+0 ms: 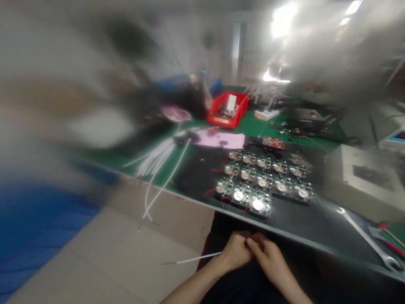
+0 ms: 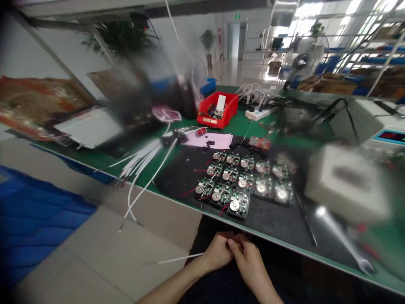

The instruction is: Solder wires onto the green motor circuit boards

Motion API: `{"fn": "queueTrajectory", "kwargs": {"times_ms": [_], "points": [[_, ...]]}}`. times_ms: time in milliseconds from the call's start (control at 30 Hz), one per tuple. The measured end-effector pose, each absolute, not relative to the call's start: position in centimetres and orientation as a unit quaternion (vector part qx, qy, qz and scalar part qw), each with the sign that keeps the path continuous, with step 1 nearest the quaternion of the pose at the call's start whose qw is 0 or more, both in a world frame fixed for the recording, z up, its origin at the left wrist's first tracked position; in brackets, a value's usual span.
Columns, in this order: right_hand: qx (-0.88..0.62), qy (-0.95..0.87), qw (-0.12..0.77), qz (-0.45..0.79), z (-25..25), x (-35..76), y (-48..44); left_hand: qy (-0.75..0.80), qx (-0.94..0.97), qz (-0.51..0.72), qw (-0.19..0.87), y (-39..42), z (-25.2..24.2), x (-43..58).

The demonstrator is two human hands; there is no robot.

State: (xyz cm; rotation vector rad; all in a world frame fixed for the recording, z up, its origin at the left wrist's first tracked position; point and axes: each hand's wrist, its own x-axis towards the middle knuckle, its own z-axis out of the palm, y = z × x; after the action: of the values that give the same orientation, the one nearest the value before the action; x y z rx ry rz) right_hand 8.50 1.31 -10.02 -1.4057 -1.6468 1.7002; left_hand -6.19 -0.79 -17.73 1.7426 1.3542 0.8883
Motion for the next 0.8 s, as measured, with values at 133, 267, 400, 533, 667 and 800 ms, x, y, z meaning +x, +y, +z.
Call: {"fn": "queueTrajectory", "kwargs": {"times_ms": [133, 267, 400, 533, 667, 800], "points": [[-0.481, -0.576, 0.162, 0.641, -8.0, 8.7, 1.4, 0.574, 0.634, 0.4, 0.329, -1.8, -16.9, -6.2], [-0.436, -0.562, 0.117, 0.693, -4.1, 8.0, 0.6, 0.492, 0.668, 0.466, 0.308, -3.7, -13.0, -7.5], [-0.391, -0.612, 0.091, 0.682, -0.4, 7.3, 1.0, 0.429, 0.687, 0.49, 0.322, -4.5, -9.2, -9.4], [-0.354, -0.788, 0.098, 0.494, 5.2, 6.9, 3.5, 0.475, 0.654, 0.503, 0.307, -5.1, -6.5, -11.6], [-0.328, -0.884, 0.187, 0.275, 11.2, 4.9, 10.7, 0.574, 0.565, 0.514, 0.294, -5.8, -4.7, -13.2], [-0.421, -0.895, 0.141, 0.049, 13.5, 3.0, 21.4, 0.604, 0.535, 0.509, 0.298, -6.3, -4.3, -13.2]]}}
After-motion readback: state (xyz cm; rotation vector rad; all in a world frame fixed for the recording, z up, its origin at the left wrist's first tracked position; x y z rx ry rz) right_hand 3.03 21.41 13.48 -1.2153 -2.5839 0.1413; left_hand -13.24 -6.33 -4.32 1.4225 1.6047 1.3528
